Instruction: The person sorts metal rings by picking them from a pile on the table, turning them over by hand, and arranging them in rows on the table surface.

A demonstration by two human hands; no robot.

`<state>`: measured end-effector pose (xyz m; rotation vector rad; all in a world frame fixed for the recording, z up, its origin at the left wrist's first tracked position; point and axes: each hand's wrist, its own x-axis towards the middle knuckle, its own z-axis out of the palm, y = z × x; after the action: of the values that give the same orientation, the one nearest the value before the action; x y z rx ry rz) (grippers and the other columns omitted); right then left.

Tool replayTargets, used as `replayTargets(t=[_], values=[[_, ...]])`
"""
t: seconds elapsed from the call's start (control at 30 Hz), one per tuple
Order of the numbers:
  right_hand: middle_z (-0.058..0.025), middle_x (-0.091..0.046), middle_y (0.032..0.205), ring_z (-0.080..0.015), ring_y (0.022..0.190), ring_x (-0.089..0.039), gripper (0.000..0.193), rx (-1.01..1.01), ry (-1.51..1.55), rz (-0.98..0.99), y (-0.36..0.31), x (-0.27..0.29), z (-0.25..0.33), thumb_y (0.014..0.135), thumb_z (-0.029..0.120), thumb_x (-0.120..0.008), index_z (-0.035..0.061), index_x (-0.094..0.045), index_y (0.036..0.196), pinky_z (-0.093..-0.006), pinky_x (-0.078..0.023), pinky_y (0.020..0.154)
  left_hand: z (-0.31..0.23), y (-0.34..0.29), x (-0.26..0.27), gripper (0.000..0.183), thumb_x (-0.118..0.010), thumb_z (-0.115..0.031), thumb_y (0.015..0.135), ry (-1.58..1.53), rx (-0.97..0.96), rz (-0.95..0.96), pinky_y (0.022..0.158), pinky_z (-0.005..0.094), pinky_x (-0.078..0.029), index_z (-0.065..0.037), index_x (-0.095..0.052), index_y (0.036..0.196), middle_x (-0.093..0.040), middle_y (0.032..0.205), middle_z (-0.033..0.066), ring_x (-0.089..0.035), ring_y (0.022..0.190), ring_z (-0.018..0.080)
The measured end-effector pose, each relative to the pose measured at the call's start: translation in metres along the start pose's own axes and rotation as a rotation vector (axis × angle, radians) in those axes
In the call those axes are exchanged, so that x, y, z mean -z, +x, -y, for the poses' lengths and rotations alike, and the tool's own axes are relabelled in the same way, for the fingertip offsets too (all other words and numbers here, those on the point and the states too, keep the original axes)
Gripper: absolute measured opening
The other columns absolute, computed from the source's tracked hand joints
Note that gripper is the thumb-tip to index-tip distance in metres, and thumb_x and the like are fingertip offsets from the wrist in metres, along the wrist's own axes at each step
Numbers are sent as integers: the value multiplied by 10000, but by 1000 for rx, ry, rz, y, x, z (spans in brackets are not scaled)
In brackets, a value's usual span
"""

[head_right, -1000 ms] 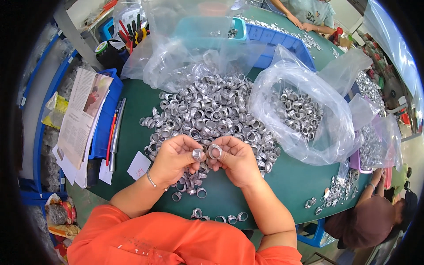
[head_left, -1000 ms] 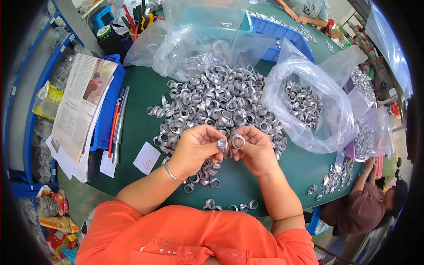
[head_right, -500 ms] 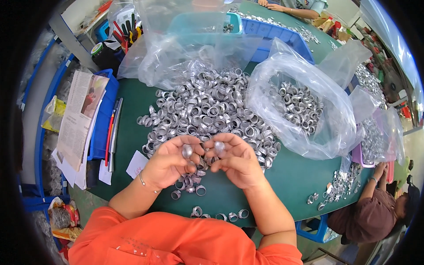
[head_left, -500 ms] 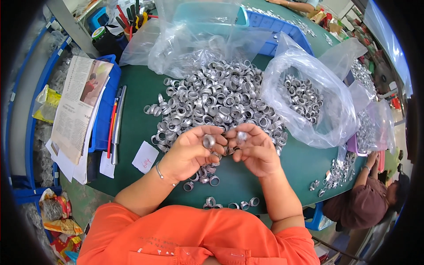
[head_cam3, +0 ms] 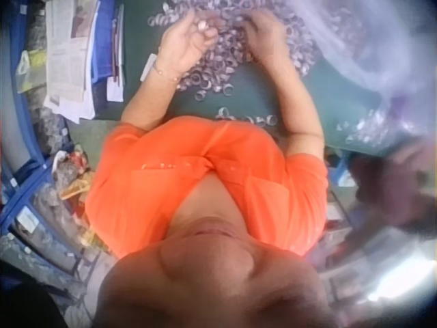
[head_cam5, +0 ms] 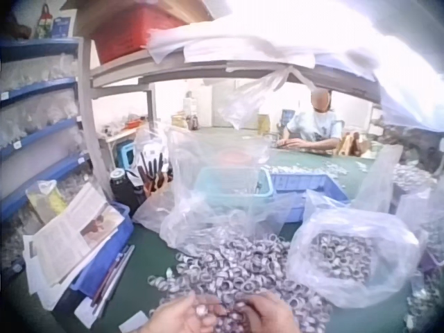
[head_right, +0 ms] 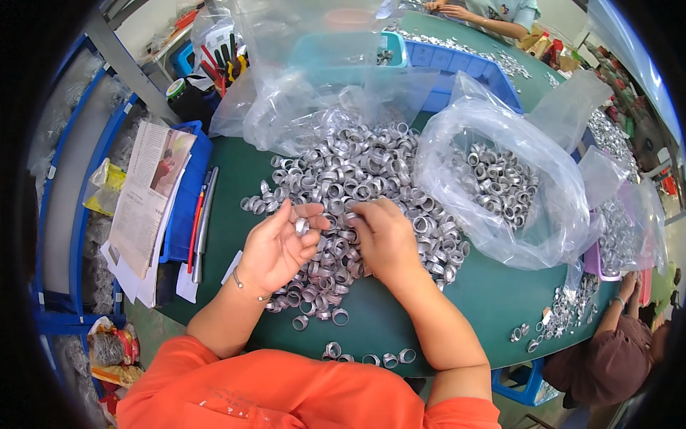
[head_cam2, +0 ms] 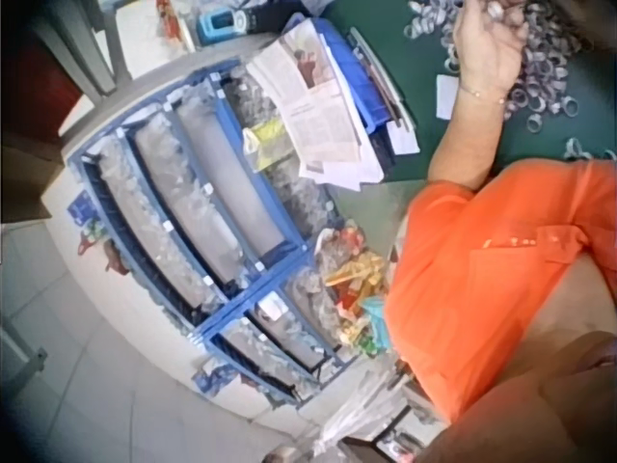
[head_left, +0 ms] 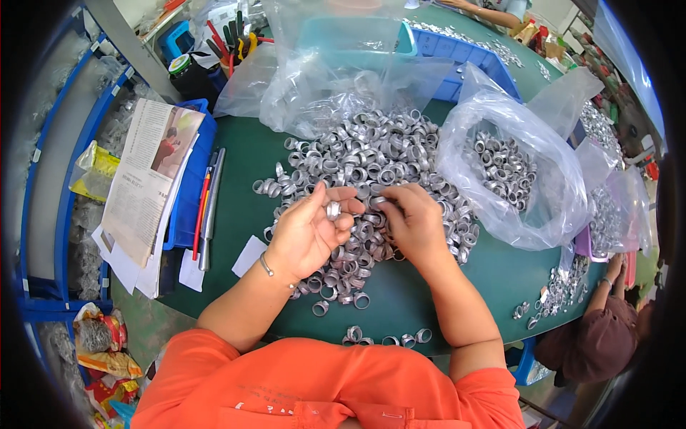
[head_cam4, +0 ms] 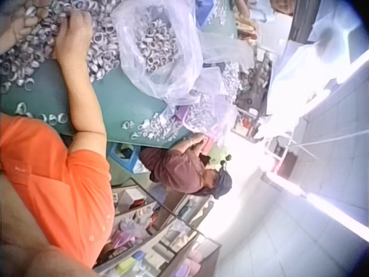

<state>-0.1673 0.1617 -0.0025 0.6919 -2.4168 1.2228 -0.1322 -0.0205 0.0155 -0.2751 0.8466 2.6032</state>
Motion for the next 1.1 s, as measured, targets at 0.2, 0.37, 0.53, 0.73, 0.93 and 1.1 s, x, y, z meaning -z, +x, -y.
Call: replayTargets(t=[0.2,0.37,0.53,0.73,0.93,1.1], values=[[-89,-546,676,-60,397,-348,205,-1051,1284,195,-3,22,13,805,9,-457,-53,-575,961,-167,-262,353,8,-2,0,162,-467,-88,890,144,-97,-29,650,242,-477,-26,-474,1040,-546,1064,224,-572,776,161],[-121,-540,689,-57,404,-314,272,-1018,1671,296,-18,25,0,825,30,-428,-77,-526,1055,-174,-248,358,12,-5,-7,130,-551,-87,855,283,-129,-47,540,204,-474,-41,-492,961,-576,1012,176,-579,669,119],[-128,-555,701,-61,412,-325,267,-999,1657,248,-21,25,2,852,43,-422,-80,-521,1067,-177,-254,365,13,-8,-5,170,-619,-101,816,429,-284,-83,512,196,-474,-17,-552,948,-624,856,111,-582,607,109],[-155,-580,766,-119,434,-415,329,-953,1523,307,-24,31,-2,753,-20,-386,-39,-508,1058,-207,-286,342,13,-7,-2,182,-478,-167,911,198,-127,-70,547,192,-474,-14,-547,982,-621,891,131,-585,639,109],[-126,-596,894,-172,654,-580,156,-752,955,458,-8,42,2,747,11,-516,-4,-545,900,-225,-411,410,7,-10,5,205,-415,-158,932,263,-200,-98,561,226,-481,-2,-500,1034,-605,915,149,-604,692,161],[-93,-540,778,-301,671,-566,137,21,-284,125,7,5,16,721,117,-643,69,-582,834,-387,-461,565,-1,-1,5,239,-361,-190,948,181,-215,-65,525,229,-467,-22,-491,1056,-622,847,174,-620,668,178]])
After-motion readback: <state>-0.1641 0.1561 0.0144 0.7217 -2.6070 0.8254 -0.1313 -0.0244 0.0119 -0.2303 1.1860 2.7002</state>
